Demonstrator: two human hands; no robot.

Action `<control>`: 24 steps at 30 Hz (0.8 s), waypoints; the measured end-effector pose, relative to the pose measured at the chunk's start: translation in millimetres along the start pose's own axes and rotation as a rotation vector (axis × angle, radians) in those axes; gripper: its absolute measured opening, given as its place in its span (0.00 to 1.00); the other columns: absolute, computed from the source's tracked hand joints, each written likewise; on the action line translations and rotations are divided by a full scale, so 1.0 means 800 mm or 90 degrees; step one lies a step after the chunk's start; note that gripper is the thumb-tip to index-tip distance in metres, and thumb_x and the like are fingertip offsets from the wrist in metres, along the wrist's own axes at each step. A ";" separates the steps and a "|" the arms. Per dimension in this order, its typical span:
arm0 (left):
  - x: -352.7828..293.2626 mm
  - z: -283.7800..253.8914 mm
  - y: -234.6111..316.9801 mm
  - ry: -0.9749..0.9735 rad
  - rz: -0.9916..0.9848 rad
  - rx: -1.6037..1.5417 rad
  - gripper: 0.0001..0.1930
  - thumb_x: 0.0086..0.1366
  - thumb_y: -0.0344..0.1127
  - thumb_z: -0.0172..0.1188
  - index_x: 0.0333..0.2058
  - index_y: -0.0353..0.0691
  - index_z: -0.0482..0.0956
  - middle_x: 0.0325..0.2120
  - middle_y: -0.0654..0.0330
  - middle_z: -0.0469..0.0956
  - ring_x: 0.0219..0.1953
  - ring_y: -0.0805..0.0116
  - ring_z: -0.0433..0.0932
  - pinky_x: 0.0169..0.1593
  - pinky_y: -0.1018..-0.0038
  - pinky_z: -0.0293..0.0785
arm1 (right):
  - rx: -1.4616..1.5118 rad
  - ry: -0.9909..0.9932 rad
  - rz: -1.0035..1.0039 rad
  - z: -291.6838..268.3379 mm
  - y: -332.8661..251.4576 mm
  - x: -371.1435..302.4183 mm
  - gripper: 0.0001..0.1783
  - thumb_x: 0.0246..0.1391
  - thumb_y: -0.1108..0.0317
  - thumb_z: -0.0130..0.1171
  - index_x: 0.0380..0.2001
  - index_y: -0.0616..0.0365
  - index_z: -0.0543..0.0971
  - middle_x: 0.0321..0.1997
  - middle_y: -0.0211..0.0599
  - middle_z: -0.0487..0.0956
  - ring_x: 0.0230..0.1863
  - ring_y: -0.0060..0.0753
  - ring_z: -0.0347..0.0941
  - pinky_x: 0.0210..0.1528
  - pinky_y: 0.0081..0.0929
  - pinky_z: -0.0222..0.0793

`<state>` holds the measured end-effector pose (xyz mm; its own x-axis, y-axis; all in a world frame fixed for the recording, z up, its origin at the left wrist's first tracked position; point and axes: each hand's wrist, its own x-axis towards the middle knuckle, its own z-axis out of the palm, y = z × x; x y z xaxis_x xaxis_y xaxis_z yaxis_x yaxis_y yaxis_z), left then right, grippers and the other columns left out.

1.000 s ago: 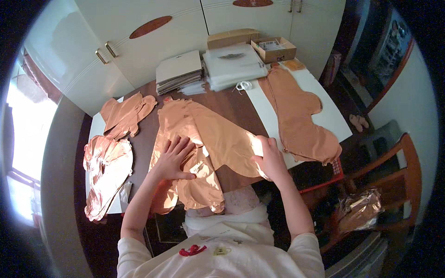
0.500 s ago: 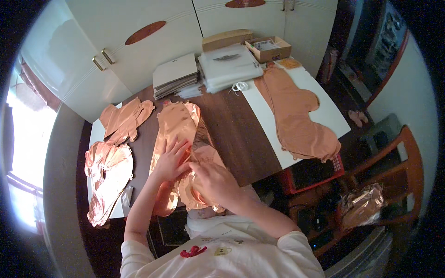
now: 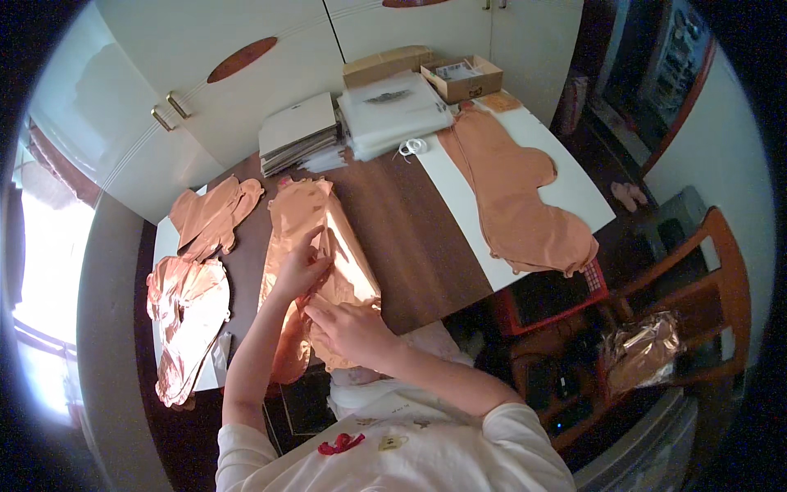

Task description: Folding a foil balloon and placing it into a retail plastic bag with a cardboard backing.

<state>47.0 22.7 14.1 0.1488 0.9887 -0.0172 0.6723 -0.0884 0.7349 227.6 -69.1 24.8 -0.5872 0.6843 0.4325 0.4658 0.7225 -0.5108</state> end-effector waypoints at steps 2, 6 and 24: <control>0.002 0.002 -0.010 0.012 0.034 0.003 0.32 0.53 0.36 0.60 0.59 0.46 0.63 0.19 0.57 0.76 0.22 0.62 0.77 0.28 0.67 0.69 | 0.100 0.029 -0.036 -0.020 0.010 0.003 0.22 0.50 0.64 0.57 0.50 0.55 0.71 0.39 0.39 0.80 0.40 0.34 0.77 0.42 0.35 0.73; -0.001 0.005 -0.012 0.015 0.041 -0.015 0.31 0.53 0.34 0.60 0.58 0.47 0.65 0.15 0.59 0.72 0.19 0.66 0.73 0.26 0.69 0.67 | -0.032 0.004 -0.076 -0.053 0.079 0.003 0.18 0.51 0.73 0.52 0.47 0.51 0.77 0.48 0.30 0.78 0.53 0.31 0.71 0.54 0.34 0.63; -0.011 -0.003 0.008 -0.019 0.041 -0.038 0.31 0.53 0.29 0.60 0.58 0.47 0.66 0.14 0.67 0.60 0.18 0.75 0.63 0.25 0.75 0.62 | -0.063 -0.093 -0.127 -0.054 0.143 -0.015 0.18 0.53 0.73 0.48 0.44 0.47 0.80 0.54 0.23 0.76 0.59 0.31 0.67 0.56 0.34 0.59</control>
<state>48.3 14.1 20.7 0.2133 0.9769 0.0121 0.6157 -0.1440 0.7747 316.2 9.5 -6.5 -0.7595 0.5115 0.4019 0.3900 0.8525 -0.3480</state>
